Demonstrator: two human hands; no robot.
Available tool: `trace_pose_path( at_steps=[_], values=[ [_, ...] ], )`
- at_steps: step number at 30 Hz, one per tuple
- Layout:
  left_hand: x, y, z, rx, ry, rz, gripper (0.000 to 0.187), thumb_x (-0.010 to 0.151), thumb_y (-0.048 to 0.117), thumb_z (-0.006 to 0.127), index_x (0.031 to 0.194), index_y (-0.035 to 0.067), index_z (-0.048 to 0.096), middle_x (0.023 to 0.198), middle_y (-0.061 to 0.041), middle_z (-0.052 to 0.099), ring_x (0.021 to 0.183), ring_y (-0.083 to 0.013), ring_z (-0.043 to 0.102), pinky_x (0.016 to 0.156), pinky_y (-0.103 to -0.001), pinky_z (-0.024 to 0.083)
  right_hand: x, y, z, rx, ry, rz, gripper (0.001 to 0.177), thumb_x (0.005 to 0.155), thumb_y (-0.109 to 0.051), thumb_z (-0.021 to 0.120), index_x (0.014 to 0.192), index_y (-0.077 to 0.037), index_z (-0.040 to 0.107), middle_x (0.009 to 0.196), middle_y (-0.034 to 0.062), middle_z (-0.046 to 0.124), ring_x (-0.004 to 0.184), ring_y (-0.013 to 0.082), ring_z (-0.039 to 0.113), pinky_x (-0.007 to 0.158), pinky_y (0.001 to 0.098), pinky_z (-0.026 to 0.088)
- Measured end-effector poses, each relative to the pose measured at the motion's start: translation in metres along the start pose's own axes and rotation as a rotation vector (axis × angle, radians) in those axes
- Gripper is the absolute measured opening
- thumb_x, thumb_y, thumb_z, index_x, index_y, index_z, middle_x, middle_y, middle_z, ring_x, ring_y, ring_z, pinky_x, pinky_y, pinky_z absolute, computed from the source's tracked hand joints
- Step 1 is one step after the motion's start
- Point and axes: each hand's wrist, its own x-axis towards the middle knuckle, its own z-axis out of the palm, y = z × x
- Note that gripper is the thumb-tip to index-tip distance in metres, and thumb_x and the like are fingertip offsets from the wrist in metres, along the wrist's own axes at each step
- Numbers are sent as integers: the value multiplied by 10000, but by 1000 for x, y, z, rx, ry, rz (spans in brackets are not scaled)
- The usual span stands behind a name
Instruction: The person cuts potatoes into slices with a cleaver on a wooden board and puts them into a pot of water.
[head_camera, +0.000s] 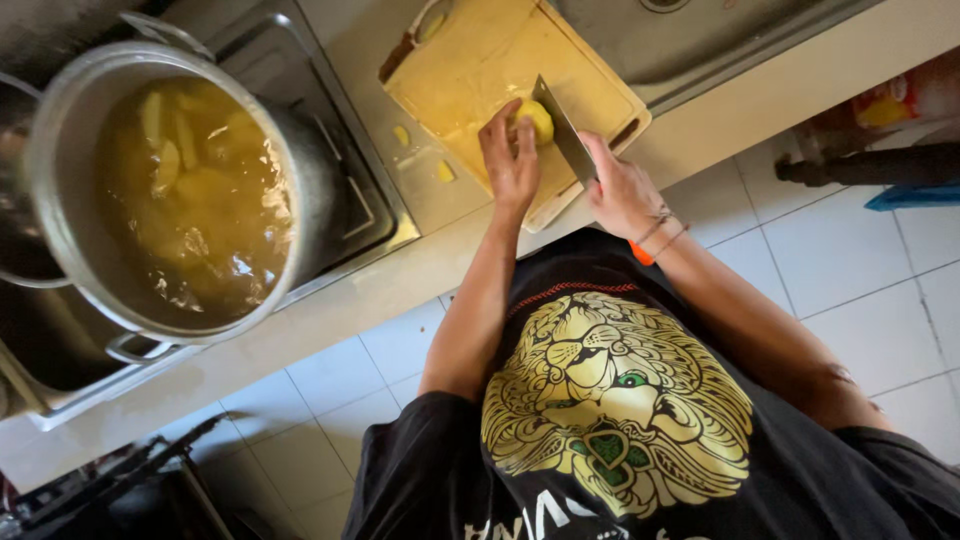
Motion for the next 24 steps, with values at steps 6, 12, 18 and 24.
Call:
trace_pose_path(
  at_steps=[6,12,18,24],
  values=[
    [-5,19,-23,140,12,231,280,981,82,657,1259,72,628,1192,-139,581,1030,-247,623,853,-365,568,6,11,-9,23,80,-329,669,845,46,532,1485,-85,390,1320,295,633,1012,492,657,837,563,554],
    [-7,25,-33,120,-132,256,219,996,70,658,1213,72,628,1246,-148,606,1019,-275,679,873,-378,586,3,11,-27,-94,-45,-246,599,925,51,513,1502,-63,395,1285,258,642,971,483,669,837,573,547],
    [-11,19,-31,194,-126,360,253,941,77,710,1182,77,632,1240,-167,570,1094,-352,654,922,-437,570,-13,-8,-37,-104,-2,-319,590,929,69,487,1495,-59,382,1201,237,635,863,447,677,657,514,568],
    [-11,10,-31,194,-142,389,260,935,90,713,1182,79,631,1227,-165,568,1080,-346,654,910,-444,569,-15,-14,-45,-228,-131,-236,653,917,58,506,1534,-105,368,1075,205,628,646,373,662,547,486,563]
  ],
)
